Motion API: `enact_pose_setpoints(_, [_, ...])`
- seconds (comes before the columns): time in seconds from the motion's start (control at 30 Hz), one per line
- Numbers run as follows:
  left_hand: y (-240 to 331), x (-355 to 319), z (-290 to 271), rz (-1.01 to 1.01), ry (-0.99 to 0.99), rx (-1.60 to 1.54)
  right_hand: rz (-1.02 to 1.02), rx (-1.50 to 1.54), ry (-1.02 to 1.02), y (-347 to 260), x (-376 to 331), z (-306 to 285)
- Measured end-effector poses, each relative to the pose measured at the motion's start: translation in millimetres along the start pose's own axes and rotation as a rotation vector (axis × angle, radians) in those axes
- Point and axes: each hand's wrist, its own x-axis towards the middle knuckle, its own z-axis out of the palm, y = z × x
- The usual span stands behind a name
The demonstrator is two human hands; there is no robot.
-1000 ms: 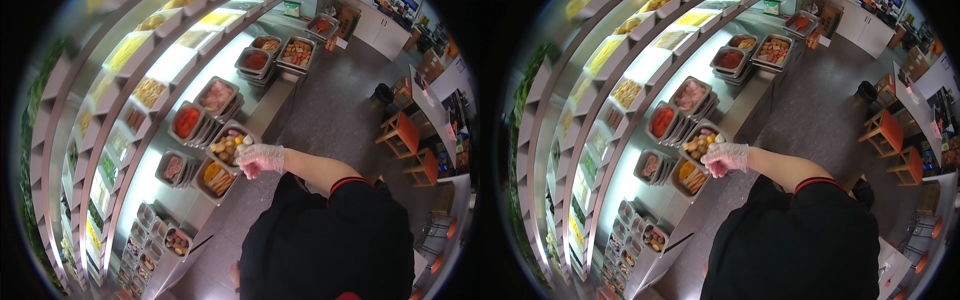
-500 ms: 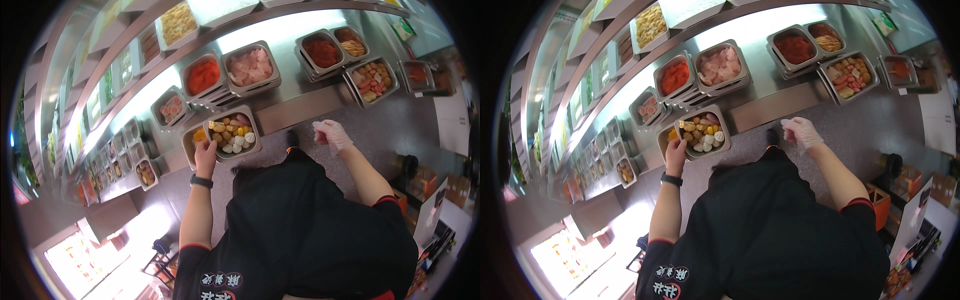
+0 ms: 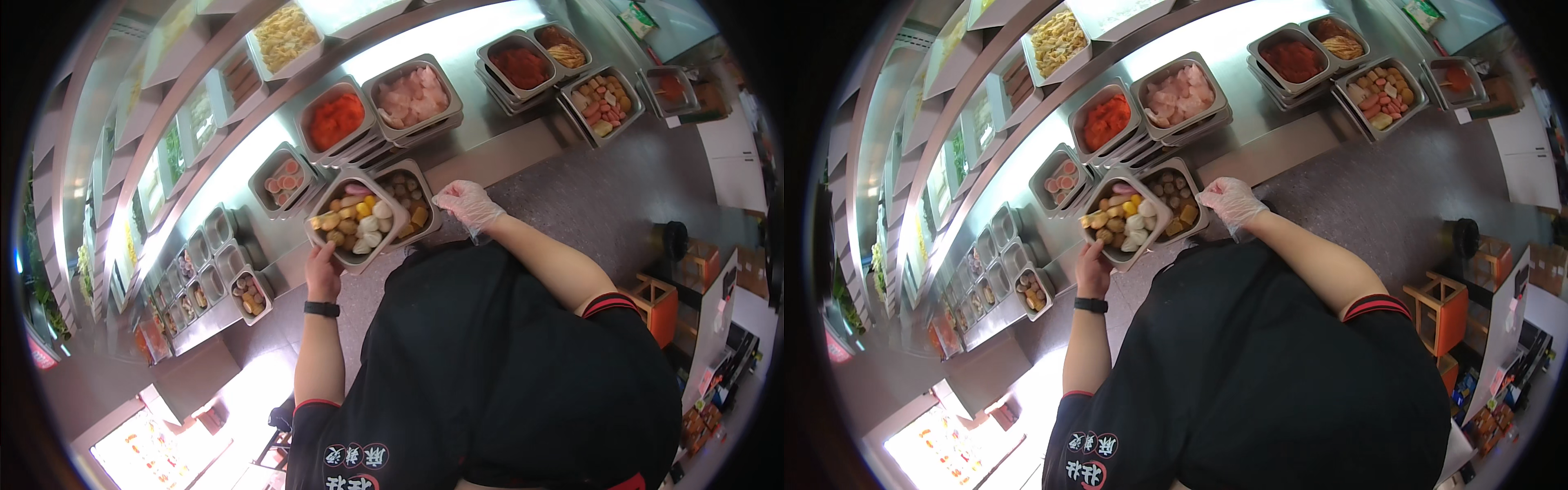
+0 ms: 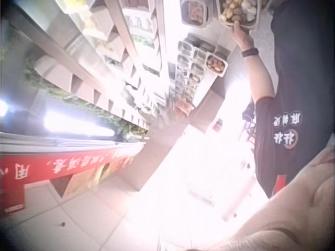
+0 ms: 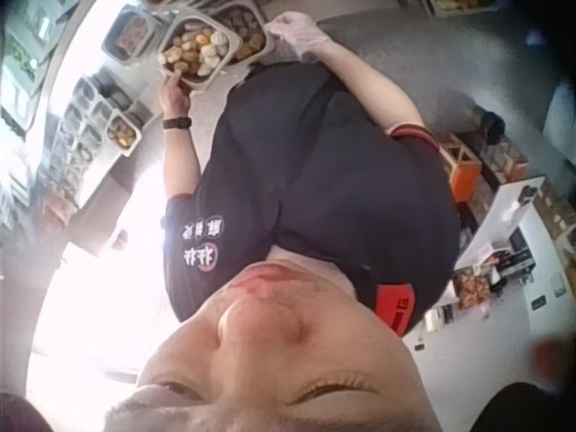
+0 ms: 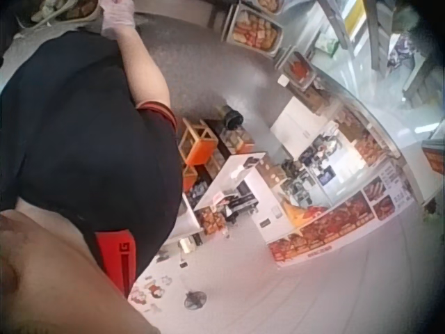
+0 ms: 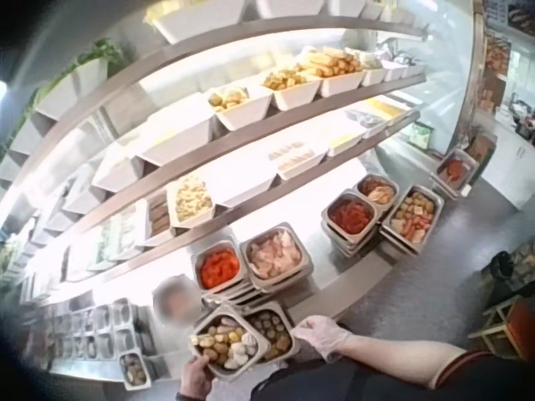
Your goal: The person assembles food trays by selecting various items from a refrigerated display case and placing them into metal trays. They handle items such as meatballs, sausages, and other processed foods, arranging them neatly in the trays. The person wears disposable gloves and moves between different sections of the display case to gather ingredients.
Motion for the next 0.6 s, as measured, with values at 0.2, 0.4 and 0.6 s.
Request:
enact_pose_setpoints(0.2, [0.6,4.3,-105.5,0.015,0.047,-0.059,-0.079,-0.371,0.168,9.1,-7.3,26.4])
enact_pose_setpoints(0.4, [-5.3,-0.4,-174.0,-0.062,0.119,-0.079,-0.047,-0.435,0.222,6.5,-6.2,56.4])
enact_pose_setpoints(0.6, [-6.6,0.6,-224.0,-0.051,0.141,-0.060,-0.061,-0.512,0.263,3.8,3.6,63.0])
